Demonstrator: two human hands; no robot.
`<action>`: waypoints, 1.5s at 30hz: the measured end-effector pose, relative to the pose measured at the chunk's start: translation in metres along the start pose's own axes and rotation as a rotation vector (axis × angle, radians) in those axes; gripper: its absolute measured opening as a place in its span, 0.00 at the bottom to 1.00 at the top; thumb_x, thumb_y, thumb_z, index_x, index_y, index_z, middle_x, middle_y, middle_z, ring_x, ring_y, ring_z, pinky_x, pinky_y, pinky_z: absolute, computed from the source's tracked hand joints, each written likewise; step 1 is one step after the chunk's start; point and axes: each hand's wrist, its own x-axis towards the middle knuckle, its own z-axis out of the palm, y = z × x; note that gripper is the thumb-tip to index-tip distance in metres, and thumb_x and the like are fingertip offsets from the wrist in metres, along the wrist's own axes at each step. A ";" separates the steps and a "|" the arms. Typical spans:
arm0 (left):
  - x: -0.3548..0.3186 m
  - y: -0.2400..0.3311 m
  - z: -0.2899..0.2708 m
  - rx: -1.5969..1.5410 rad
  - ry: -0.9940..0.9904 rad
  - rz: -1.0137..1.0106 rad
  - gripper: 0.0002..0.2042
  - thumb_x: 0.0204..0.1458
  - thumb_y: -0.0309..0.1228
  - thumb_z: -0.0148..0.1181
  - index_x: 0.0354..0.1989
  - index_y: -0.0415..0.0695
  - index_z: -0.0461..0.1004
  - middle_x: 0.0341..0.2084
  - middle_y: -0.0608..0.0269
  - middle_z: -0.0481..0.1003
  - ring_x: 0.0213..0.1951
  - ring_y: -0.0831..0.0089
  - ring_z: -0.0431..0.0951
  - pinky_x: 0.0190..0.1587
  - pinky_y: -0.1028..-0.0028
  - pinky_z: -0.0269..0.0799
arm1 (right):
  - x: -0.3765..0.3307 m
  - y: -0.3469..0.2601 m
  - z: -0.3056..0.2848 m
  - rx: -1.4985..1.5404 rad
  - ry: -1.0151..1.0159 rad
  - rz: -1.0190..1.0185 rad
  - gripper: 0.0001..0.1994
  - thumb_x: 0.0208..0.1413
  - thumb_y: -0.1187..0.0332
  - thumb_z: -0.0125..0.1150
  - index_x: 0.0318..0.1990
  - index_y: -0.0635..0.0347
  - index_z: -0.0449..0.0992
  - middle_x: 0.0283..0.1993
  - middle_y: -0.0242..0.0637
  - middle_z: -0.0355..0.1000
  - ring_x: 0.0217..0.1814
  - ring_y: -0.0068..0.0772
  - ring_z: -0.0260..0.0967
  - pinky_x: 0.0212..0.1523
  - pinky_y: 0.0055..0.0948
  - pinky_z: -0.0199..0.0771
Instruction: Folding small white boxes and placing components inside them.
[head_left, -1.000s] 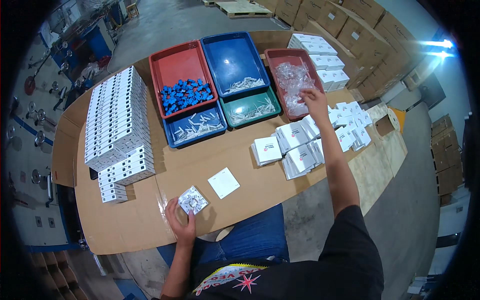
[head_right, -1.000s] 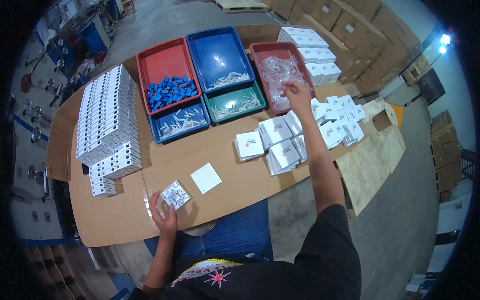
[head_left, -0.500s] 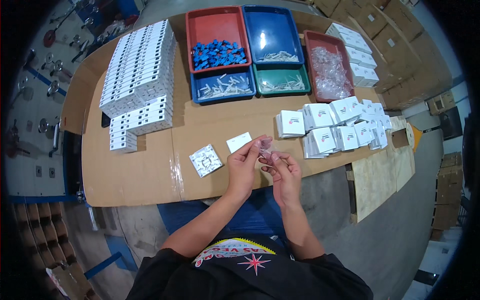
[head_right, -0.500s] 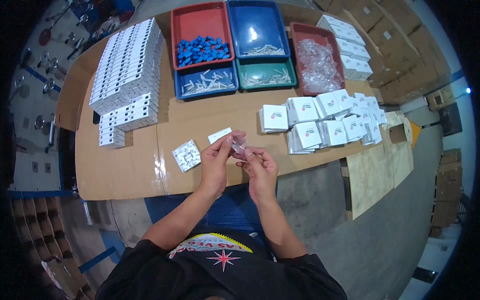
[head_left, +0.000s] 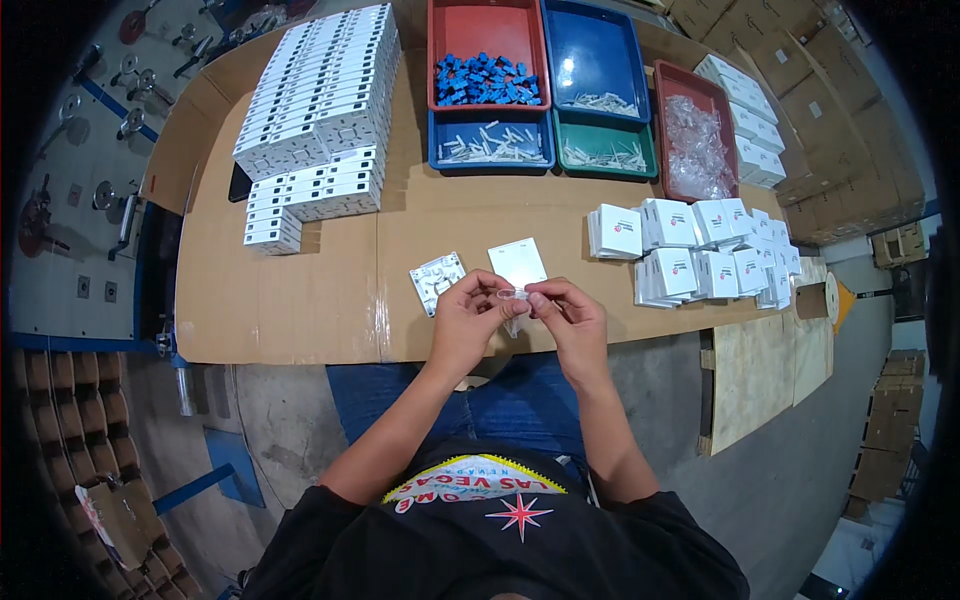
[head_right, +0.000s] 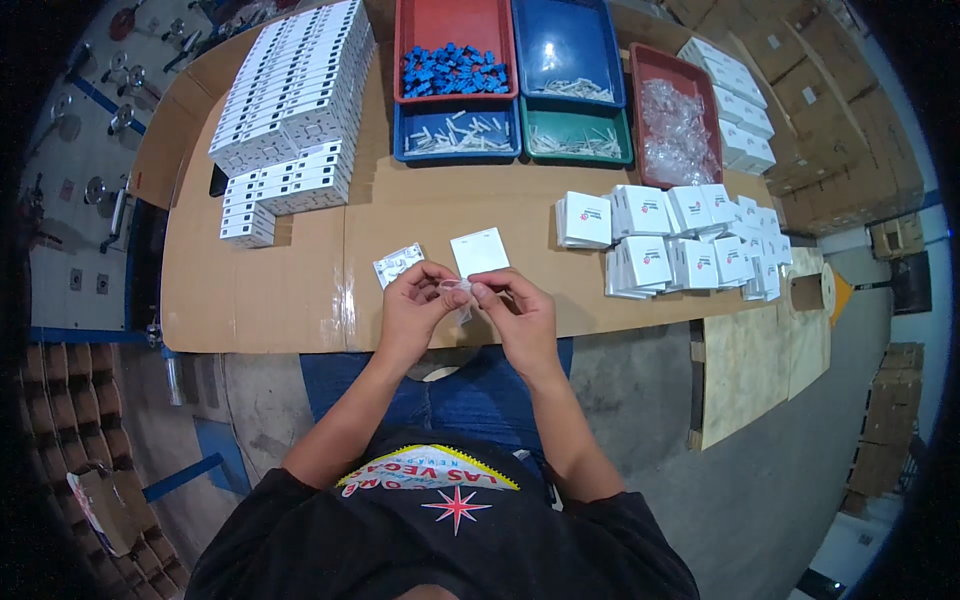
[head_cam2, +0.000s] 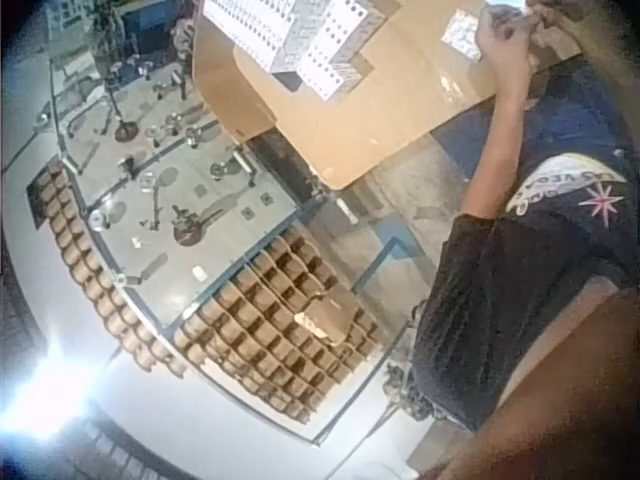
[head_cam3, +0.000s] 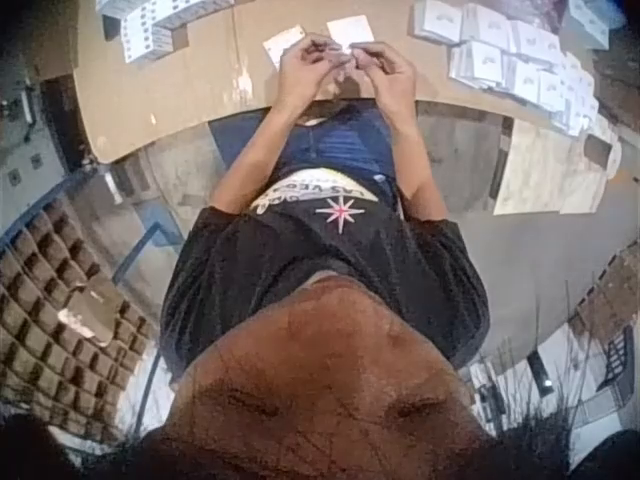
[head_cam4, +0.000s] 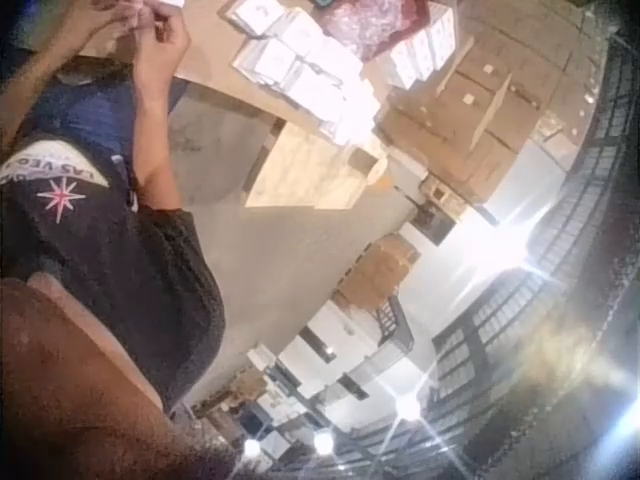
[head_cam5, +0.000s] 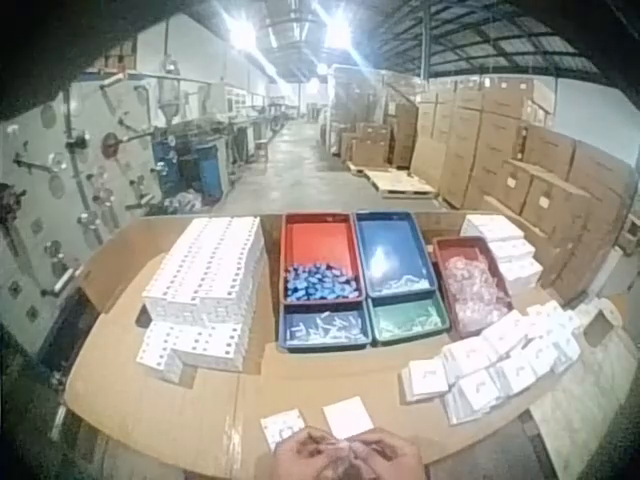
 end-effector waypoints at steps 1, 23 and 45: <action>-0.002 0.000 -0.002 0.025 -0.016 0.018 0.12 0.52 0.22 0.73 0.42 0.39 0.76 0.37 0.65 0.80 0.38 0.80 0.80 0.43 0.80 0.76 | -0.001 0.000 0.003 -0.014 0.009 -0.025 0.08 0.65 0.76 0.62 0.49 0.66 0.79 0.47 0.32 0.77 0.47 0.21 0.73 0.50 0.21 0.73; -0.025 -0.043 -0.043 0.216 0.023 -0.169 0.09 0.64 0.26 0.61 0.48 0.33 0.78 0.36 0.61 0.81 0.35 0.78 0.79 0.41 0.77 0.76 | 0.096 -0.028 -0.091 -0.821 0.201 -0.220 0.11 0.62 0.67 0.64 0.48 0.61 0.80 0.37 0.37 0.81 0.36 0.27 0.76 0.38 0.29 0.76; -0.029 -0.039 -0.046 0.357 -0.044 -0.140 0.14 0.70 0.32 0.51 0.42 0.34 0.81 0.33 0.63 0.79 0.31 0.80 0.73 0.35 0.79 0.70 | 0.314 0.017 -0.160 -1.370 0.028 -0.054 0.09 0.53 0.67 0.68 0.42 0.54 0.85 0.41 0.45 0.82 0.47 0.50 0.79 0.48 0.45 0.78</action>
